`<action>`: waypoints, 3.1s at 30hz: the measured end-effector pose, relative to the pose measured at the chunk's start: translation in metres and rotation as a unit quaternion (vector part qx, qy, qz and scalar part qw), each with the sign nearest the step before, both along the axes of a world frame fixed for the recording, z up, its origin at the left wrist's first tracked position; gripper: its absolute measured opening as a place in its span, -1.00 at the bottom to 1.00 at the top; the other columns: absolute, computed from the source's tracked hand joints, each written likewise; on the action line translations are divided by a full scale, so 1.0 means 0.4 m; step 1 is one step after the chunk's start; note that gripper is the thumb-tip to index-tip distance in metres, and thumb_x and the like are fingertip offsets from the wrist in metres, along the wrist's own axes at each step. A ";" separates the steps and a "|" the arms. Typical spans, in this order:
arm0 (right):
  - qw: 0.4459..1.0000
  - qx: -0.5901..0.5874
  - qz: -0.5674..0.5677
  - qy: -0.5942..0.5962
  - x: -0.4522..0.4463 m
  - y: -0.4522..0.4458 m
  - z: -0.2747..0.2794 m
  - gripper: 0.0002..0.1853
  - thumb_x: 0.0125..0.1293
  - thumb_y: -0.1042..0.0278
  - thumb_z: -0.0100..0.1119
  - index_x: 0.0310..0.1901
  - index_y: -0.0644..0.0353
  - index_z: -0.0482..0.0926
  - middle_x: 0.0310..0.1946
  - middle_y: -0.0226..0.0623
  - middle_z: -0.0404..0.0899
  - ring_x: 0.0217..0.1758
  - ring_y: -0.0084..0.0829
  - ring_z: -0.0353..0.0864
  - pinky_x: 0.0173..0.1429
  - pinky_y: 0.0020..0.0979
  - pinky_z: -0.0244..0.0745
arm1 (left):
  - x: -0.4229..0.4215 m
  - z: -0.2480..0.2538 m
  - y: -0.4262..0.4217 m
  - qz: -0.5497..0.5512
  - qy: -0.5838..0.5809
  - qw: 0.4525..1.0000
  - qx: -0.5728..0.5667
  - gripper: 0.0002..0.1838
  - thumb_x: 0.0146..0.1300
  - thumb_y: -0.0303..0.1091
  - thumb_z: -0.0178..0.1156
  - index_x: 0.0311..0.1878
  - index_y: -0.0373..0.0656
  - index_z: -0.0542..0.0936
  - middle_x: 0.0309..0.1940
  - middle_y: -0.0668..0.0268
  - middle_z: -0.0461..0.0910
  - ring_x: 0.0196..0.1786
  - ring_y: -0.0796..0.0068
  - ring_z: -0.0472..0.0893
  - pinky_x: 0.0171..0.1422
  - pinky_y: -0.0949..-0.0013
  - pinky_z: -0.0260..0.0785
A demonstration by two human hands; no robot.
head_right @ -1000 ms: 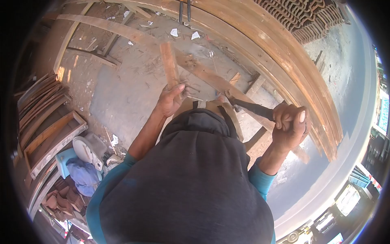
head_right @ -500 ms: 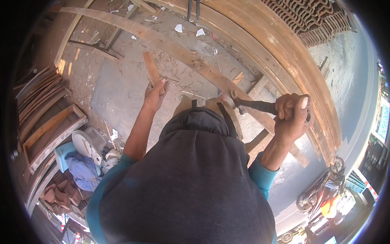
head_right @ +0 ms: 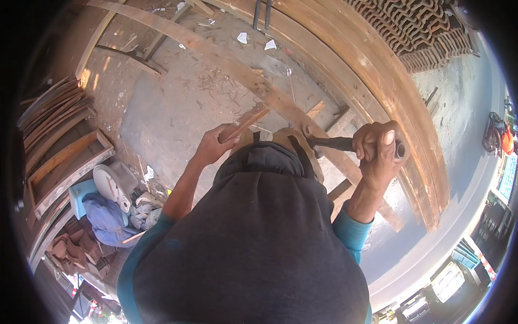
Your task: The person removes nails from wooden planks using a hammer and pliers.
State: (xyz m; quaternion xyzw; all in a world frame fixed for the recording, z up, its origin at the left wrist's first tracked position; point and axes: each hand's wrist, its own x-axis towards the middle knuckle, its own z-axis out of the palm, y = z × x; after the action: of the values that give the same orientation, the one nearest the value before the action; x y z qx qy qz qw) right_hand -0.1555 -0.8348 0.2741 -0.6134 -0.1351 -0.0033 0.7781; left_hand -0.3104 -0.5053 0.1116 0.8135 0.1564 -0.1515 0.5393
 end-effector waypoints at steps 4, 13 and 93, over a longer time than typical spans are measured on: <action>0.999 -0.025 0.033 0.007 0.037 0.072 0.045 -0.53 0.54 0.05 0.20 -0.42 0.28 0.44 -0.74 -0.46 0.18 -0.71 -0.57 0.17 -0.60 -0.45 0.16 | 0.052 -0.034 -0.086 0.011 -0.027 1.000 0.009 -0.45 0.26 -0.07 0.39 0.21 -0.22 0.59 0.01 -0.10 0.68 0.10 -0.09 0.67 0.21 0.08 0.49; 0.988 -0.062 0.139 -0.031 0.099 0.303 0.121 -0.52 0.56 0.02 0.16 -0.40 0.28 0.44 -0.74 -0.46 0.15 -0.70 -0.59 0.13 -0.54 -0.46 0.14 | 0.132 -0.084 -0.135 -0.003 -0.020 1.000 0.023 -0.41 0.42 0.14 0.18 0.13 -0.28 0.54 -0.24 -0.03 0.69 -0.09 0.01 0.70 0.06 0.09 0.48; 0.973 0.077 0.155 -0.154 -0.037 0.181 -0.003 -0.65 0.51 0.15 0.19 -0.39 0.19 0.45 -0.69 -0.36 0.42 -0.65 -0.48 0.43 -0.50 -0.42 0.34 | 0.104 -0.078 -0.121 -0.077 -0.037 0.952 0.293 -0.67 0.38 -0.24 0.22 0.09 -0.13 0.40 -0.20 -0.08 0.62 -0.05 -0.19 0.67 -0.03 -0.14 0.49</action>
State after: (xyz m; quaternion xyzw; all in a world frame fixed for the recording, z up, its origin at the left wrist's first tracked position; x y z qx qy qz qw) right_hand -0.1701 -0.7625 0.2730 -0.5154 -0.3462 0.0123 0.7838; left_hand -0.2689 -0.5539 0.0805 0.9504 0.1110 -0.1101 0.2689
